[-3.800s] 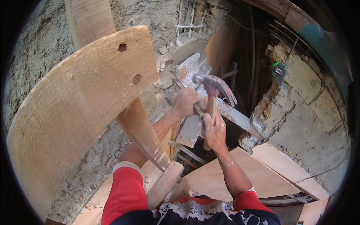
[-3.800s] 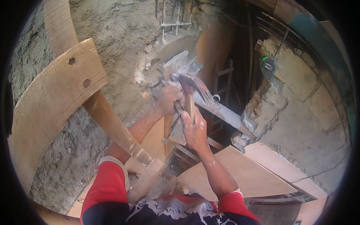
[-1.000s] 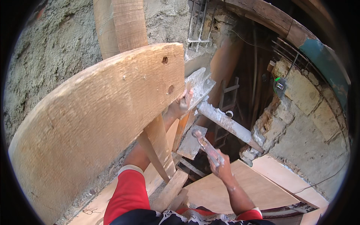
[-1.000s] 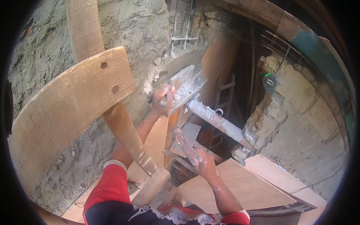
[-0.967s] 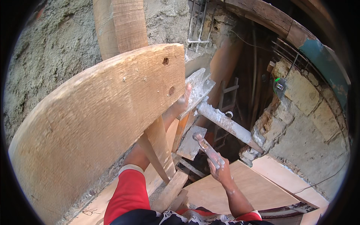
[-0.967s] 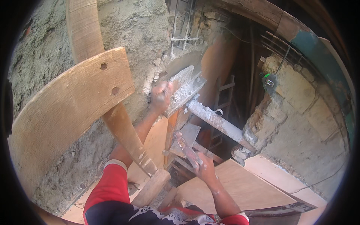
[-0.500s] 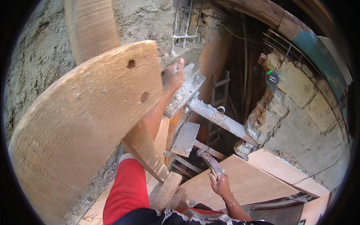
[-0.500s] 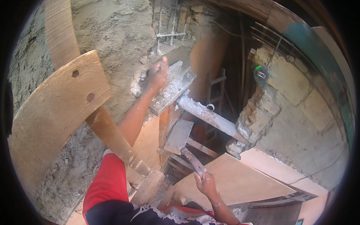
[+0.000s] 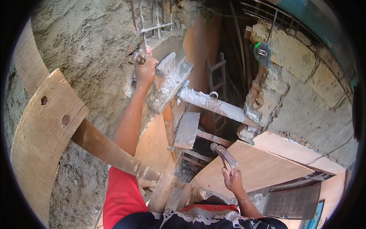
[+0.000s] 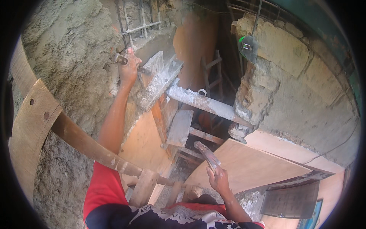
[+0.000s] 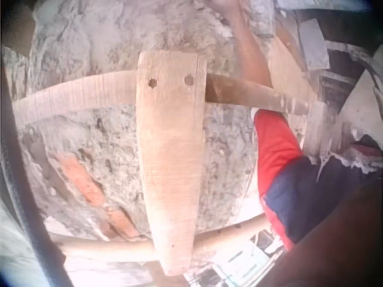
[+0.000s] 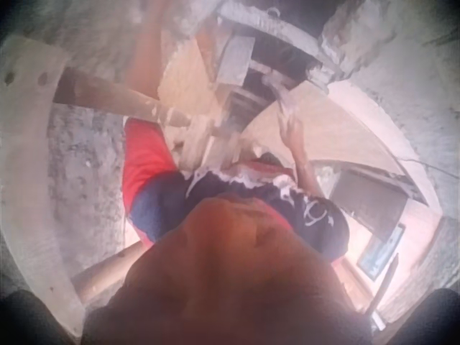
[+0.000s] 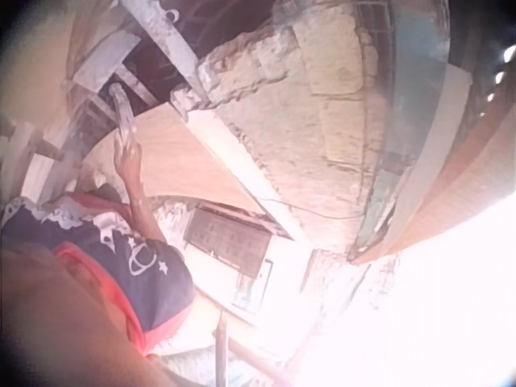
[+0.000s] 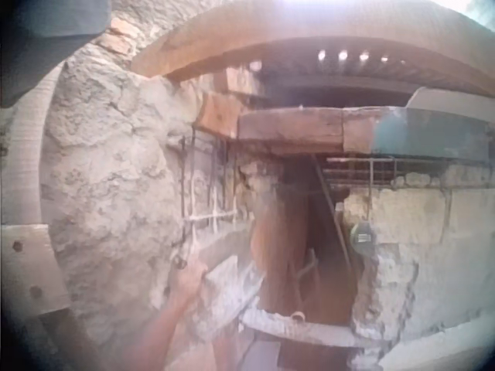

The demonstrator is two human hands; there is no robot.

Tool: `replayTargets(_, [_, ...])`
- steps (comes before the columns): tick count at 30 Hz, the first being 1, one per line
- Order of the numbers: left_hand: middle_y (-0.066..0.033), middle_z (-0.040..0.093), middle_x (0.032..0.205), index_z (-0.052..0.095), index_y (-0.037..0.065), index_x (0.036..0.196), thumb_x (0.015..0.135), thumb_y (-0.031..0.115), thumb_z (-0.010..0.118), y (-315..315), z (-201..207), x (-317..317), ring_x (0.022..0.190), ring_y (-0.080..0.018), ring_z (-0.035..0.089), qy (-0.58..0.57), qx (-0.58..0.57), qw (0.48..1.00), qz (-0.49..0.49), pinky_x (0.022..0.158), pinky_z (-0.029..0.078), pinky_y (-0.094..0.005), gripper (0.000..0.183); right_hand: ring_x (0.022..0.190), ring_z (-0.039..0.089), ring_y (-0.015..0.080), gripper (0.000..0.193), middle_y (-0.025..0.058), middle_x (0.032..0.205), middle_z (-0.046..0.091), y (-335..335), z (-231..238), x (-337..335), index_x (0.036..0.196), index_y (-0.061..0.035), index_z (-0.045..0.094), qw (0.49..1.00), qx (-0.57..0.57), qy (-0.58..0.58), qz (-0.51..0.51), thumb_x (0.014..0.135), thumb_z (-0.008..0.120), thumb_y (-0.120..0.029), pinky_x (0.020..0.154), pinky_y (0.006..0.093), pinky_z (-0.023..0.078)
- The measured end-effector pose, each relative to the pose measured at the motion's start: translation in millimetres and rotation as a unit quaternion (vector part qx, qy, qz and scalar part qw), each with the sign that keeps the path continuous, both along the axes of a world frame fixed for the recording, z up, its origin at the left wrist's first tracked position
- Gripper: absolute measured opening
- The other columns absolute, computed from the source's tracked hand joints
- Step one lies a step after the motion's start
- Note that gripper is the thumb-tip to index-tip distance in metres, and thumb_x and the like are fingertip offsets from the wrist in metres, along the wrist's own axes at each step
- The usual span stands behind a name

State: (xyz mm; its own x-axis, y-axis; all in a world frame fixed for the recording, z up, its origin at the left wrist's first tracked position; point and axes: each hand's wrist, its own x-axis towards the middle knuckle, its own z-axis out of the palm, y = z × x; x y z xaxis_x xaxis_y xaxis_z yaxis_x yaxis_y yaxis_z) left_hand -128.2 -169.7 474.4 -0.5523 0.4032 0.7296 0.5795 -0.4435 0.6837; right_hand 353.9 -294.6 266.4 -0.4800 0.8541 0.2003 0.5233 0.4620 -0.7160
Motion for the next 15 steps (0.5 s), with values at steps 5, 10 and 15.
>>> replayTargets(5, [0.0002,0.054,0.059,0.059,0.002,0.073,0.106,0.039,0.050,-5.8,-1.0,21.9,0.058,-0.0105,0.052,0.029,0.176,0.970,-0.166,0.059,0.044,-0.0316,0.051,0.059,0.061,0.0374,0.018,0.0207,0.068,0.060,-4.9,11.1,-10.8,0.095,0.0000,0.065,0.999,-0.001,0.051,0.010,0.094,0.065,-0.018,0.057,0.0416,0.048])
replayTargets(10, [-0.0027,0.056,0.058,0.054,0.003,0.064,0.105,0.048,0.046,2.6,11.6,-1.5,0.051,-0.0142,0.050,0.095,0.013,0.994,0.058,0.054,0.044,-0.0373,0.062,0.058,0.061,0.0363,0.017,0.0206,0.068,0.061,-8.5,22.8,-23.6,0.093,-0.0001,0.066,0.996,-0.068,0.047,0.021,0.094,0.066,-0.017,0.056,0.0411,0.048])
replayTargets(15, [-0.0061,0.055,0.053,0.055,0.006,0.059,0.104,0.048,0.050,-9.6,24.4,21.5,0.052,-0.0162,0.055,0.028,-0.055,0.994,0.088,0.054,0.044,-0.0377,0.062,0.054,0.060,0.0303,0.016,0.0166,0.063,0.058,-10.0,14.2,-21.4,0.089,-0.0005,0.065,0.997,-0.044,0.057,0.026,0.094,0.065,-0.016,0.053,0.0391,0.046])
